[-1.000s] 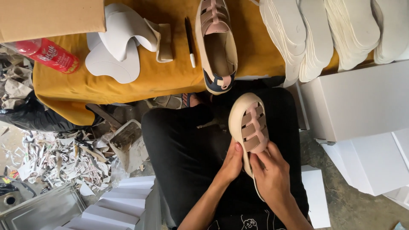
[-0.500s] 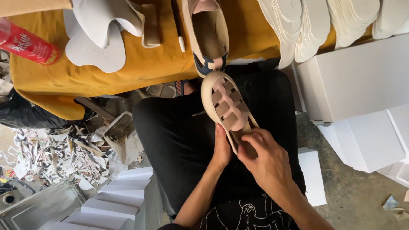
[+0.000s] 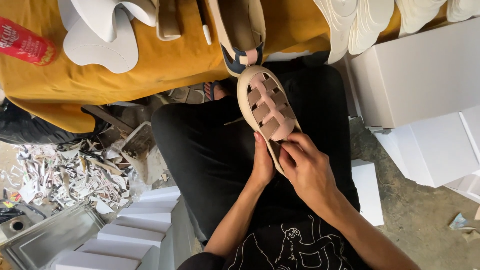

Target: Inserting foam insoles into various types of shoes including sandals and loafers.

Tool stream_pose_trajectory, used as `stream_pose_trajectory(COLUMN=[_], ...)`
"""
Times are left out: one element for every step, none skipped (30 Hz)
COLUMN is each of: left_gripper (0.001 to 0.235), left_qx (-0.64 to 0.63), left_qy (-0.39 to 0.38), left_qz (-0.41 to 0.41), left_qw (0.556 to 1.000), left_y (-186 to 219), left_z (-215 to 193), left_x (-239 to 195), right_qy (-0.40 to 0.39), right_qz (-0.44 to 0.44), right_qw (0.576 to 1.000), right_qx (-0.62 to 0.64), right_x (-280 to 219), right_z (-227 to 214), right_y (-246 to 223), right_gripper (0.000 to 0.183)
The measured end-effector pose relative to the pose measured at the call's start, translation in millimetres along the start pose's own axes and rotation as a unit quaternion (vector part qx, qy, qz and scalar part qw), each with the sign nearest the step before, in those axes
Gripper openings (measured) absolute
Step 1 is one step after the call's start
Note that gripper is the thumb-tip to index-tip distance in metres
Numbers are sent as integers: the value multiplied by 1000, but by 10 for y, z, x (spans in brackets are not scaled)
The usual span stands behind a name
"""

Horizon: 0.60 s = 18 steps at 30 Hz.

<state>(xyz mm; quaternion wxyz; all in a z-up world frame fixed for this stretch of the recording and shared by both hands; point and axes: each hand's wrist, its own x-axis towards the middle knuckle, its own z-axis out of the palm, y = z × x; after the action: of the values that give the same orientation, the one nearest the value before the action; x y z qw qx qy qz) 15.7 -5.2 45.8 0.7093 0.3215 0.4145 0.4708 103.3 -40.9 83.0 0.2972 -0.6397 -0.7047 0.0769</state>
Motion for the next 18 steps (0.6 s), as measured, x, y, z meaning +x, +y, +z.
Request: stream_pose_trajectory(left_gripper=[82, 82, 82, 82, 82, 83, 83, 83, 84, 85, 85, 85, 85, 85, 84, 84, 84, 83], left_qx=[-10, -10, -23, -37, -36, -33, -30, -28, -33, -37, -37, -53, -69, -67, -82, -98, -96, -115], left_qy=[2, 2, 5, 9, 9, 9, 8, 8, -5, -17, -18, -16, -14, -15, -15, -14, -13, -10], left_qz=[-2, -2, -1, 1, -1, -1, -2, -4, 4, 11, 9, 10, 12, 9, 7, 6, 4, 6], left_qw=[1000, 1000, 1000, 999, 999, 999, 1000, 1000, 999, 999, 999, 998, 997, 998, 996, 995, 995, 993], left_y=[11, -2, -16, -31, -32, -34, -34, -11, 10, 30, -46, -122, -195, -263, -329, -395, -374, -355], left_z=[-2, -3, -4, -6, -19, -32, -50, -62, -69, -73, -91, -106, -127, -148, -169, -194, -174, -156], left_x=[5, 8, 12, 16, 20, 24, 27, 25, 25, 25, 43, 60, 77, 76, 76, 76, 75, 77], right_qy=[3, 3, 9, 15, 14, 0, -14, -14, -31, -47, -48, -41, -34, -33, -13, 7, 7, 16], right_qz=[-4, -3, -11, -19, -17, -7, 5, 7, 18, 28, 31, 23, 16, 20, 10, 1, 2, -16], right_qw=[1000, 1000, 1000, 1000, 1000, 1000, 1000, 1000, 999, 998, 998, 999, 999, 999, 999, 999, 999, 999], right_qx=[5, 5, 0, -5, -4, -13, -20, -19, -6, 7, 7, -3, -12, -12, -29, -47, -45, -34], right_x=[-5, 7, 18, 28, 18, 8, -5, 59, 126, 193, 179, 165, 150, 98, 48, -1, 26, 53], right_z=[20, 34, 49, 64, 84, 104, 128, 77, 21, -36, 6, 45, 89, 166, 243, 323, 272, 224], right_y=[13, 14, 15, 17, 36, 57, 73, 9, -51, -108, -88, -67, -50, 13, 76, 136, 106, 77], right_gripper=[3, 3, 3, 3, 3, 5, 8, 8, 22, 37, 37, 36, 35, 35, 27, 19, 19, 16])
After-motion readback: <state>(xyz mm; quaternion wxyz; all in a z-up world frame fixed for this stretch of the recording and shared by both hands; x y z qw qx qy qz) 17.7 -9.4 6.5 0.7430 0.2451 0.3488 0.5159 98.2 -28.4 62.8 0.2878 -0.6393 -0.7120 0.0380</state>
